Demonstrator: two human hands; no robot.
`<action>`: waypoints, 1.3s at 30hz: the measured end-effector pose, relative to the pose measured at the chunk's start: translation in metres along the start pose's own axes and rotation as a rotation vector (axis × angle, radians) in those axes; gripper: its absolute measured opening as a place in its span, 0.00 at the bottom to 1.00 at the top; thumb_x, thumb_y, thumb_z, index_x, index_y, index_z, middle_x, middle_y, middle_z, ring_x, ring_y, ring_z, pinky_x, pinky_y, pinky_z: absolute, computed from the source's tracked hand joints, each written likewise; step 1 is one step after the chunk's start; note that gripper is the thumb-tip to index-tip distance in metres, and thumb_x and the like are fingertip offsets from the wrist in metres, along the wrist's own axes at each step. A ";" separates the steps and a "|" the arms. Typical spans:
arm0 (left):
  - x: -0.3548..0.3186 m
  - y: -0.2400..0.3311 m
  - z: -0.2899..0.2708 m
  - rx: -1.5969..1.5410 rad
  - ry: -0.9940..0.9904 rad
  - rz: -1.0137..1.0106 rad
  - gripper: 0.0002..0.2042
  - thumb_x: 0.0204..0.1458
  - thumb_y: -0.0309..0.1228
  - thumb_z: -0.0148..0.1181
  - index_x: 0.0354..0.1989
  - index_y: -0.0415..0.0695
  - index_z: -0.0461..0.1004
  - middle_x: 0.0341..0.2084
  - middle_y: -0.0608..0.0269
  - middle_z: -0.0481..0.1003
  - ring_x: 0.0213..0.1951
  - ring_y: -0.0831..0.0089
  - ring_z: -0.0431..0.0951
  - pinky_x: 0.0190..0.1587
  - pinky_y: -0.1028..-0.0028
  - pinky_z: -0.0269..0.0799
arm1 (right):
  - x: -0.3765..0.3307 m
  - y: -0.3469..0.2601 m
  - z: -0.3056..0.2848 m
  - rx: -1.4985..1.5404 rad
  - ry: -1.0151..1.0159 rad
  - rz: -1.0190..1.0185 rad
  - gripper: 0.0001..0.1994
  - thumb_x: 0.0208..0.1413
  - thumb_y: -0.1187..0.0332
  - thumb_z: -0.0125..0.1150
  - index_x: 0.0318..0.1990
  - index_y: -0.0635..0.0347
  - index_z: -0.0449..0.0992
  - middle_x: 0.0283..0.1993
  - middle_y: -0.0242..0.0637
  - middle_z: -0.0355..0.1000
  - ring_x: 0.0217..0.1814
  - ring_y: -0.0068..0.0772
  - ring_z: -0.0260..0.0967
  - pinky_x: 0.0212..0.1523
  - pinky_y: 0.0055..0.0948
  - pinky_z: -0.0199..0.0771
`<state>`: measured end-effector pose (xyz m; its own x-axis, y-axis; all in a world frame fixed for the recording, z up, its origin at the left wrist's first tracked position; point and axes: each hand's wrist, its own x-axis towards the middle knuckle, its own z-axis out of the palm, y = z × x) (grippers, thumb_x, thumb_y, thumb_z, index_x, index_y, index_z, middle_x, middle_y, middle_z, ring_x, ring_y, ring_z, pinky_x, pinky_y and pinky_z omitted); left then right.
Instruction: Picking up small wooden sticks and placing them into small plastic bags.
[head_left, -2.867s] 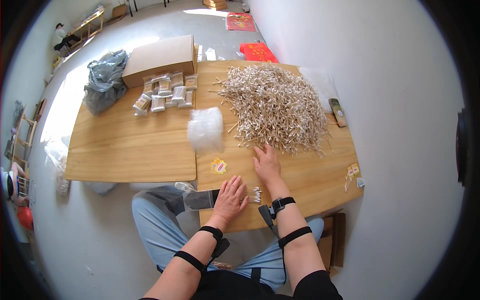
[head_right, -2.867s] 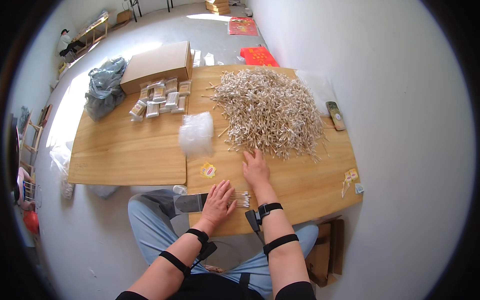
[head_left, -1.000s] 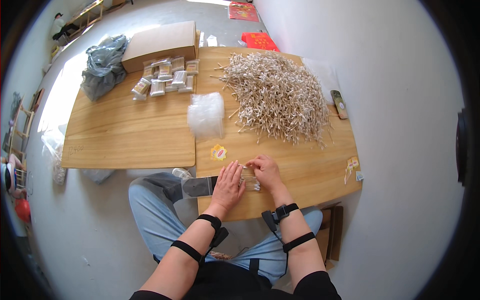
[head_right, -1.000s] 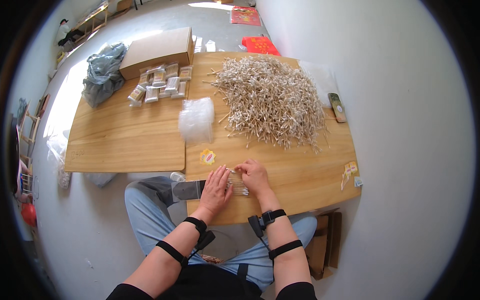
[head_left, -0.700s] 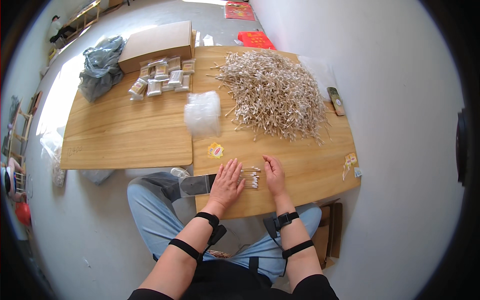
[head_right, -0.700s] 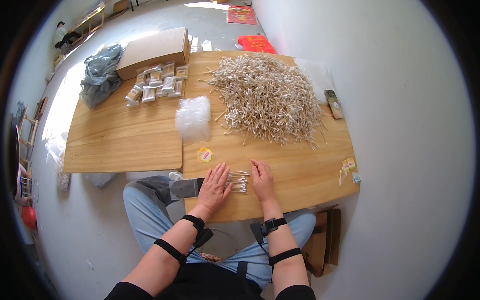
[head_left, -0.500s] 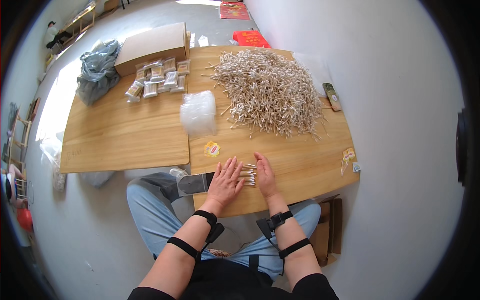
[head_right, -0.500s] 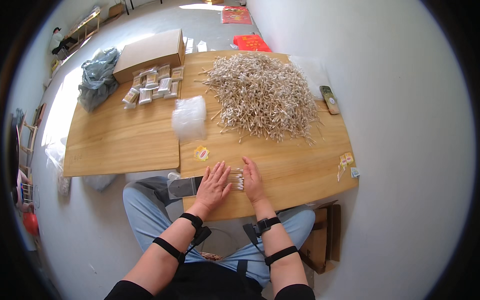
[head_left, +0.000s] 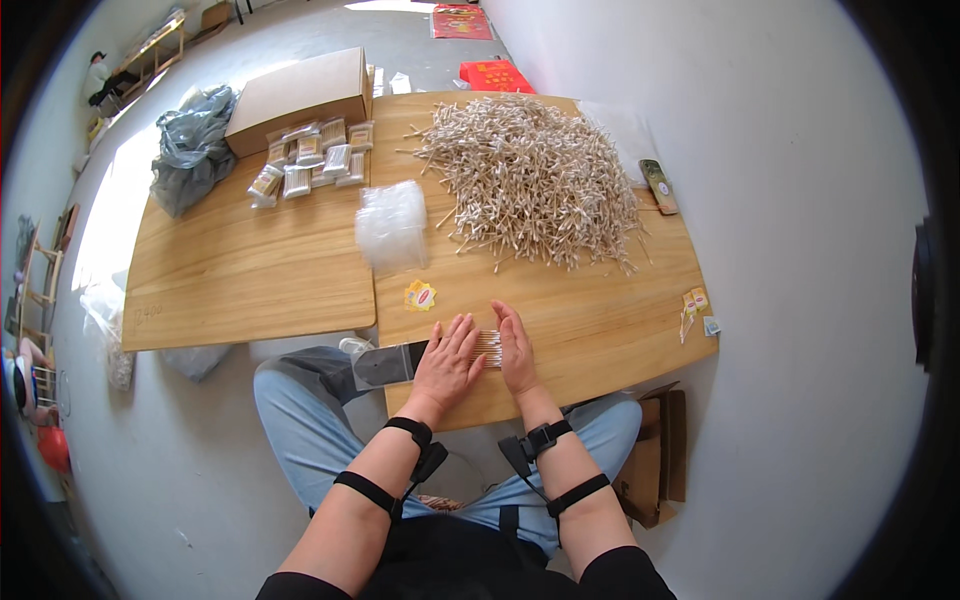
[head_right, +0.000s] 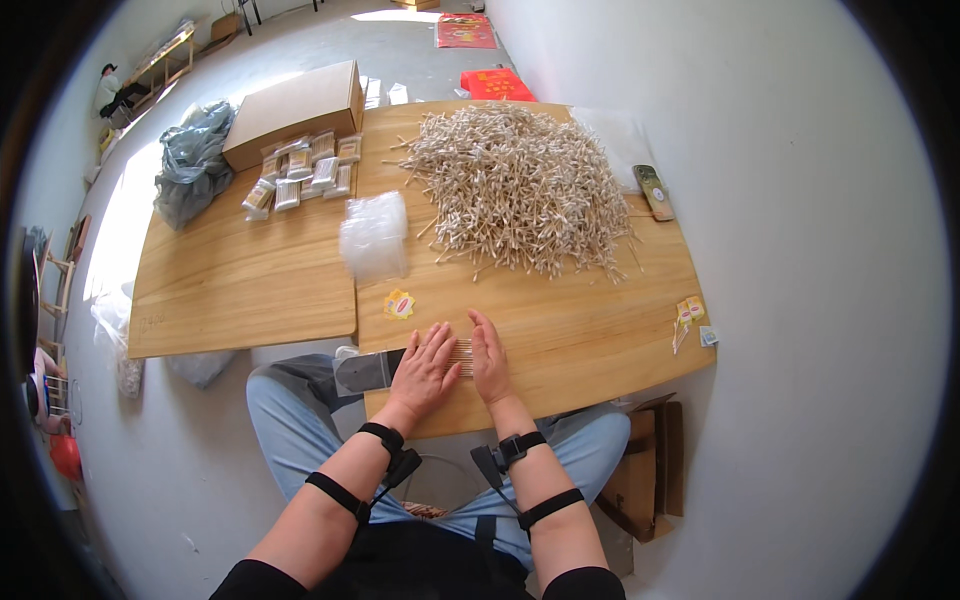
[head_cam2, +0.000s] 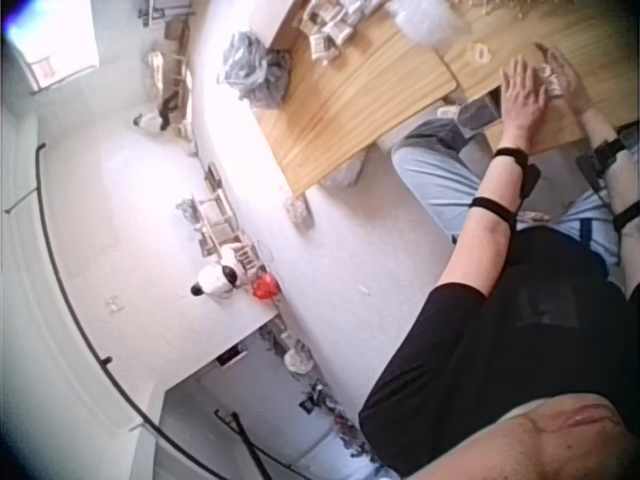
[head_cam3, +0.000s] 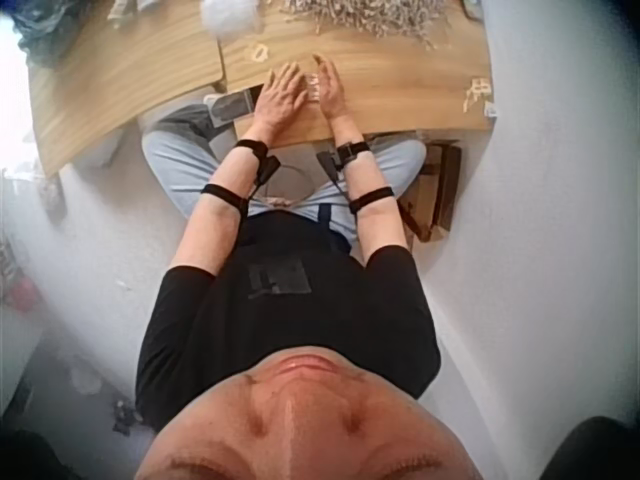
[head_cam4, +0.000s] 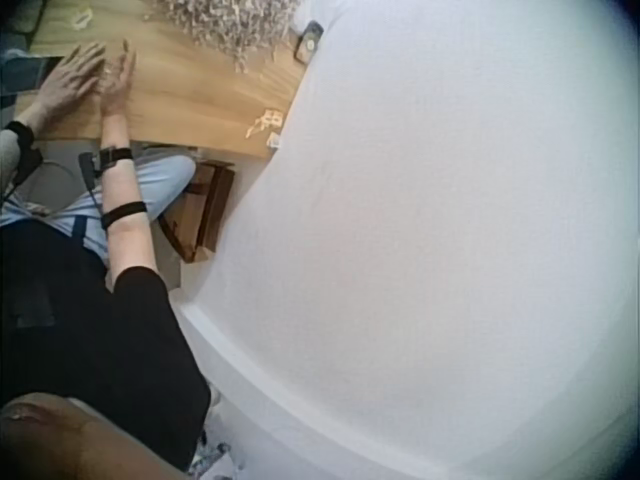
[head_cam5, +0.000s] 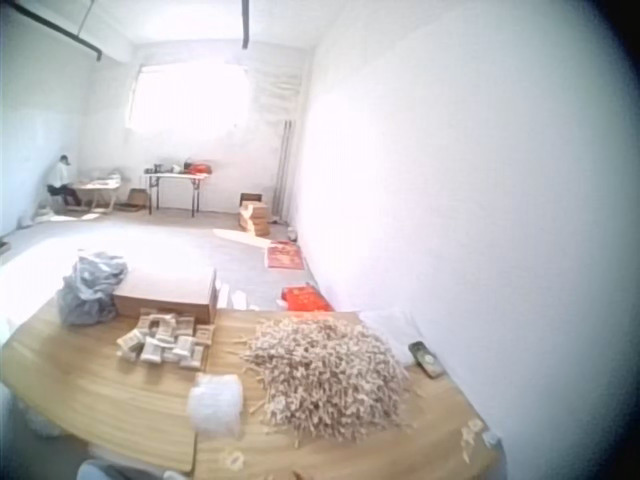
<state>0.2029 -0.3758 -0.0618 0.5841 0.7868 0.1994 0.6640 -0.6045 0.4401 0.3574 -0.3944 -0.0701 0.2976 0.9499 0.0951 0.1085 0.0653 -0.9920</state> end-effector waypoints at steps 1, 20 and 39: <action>0.000 0.000 -0.001 -0.017 -0.003 0.002 0.24 0.60 0.44 0.48 0.60 0.42 0.66 0.66 0.54 0.59 0.69 0.63 0.56 0.71 0.58 0.44 | 0.000 0.000 0.000 0.002 -0.001 0.004 0.22 0.71 0.58 0.38 0.62 0.65 0.64 0.62 0.46 0.66 0.66 0.38 0.61 0.66 0.31 0.58; 0.005 0.004 0.010 -0.778 0.179 -0.183 0.27 0.61 0.37 0.49 0.67 0.40 0.56 0.69 0.48 0.54 0.70 0.57 0.53 0.70 0.66 0.47 | -0.009 -0.011 0.009 0.031 0.025 0.045 0.25 0.71 0.55 0.34 0.63 0.67 0.61 0.65 0.46 0.61 0.71 0.37 0.54 0.71 0.31 0.49; -0.010 0.008 -0.028 -0.333 -0.011 -0.069 0.46 0.41 0.33 0.72 0.70 0.44 0.51 0.71 0.46 0.46 0.71 0.49 0.49 0.70 0.61 0.49 | -0.021 -0.001 -0.018 0.193 0.255 0.002 0.18 0.70 0.61 0.41 0.56 0.65 0.68 0.55 0.43 0.70 0.61 0.36 0.65 0.61 0.31 0.63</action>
<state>0.1894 -0.3851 -0.0362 0.5489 0.8222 0.1506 0.5147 -0.4744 0.7142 0.3679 -0.4199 -0.0693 0.5286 0.8444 0.0866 -0.0668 0.1431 -0.9874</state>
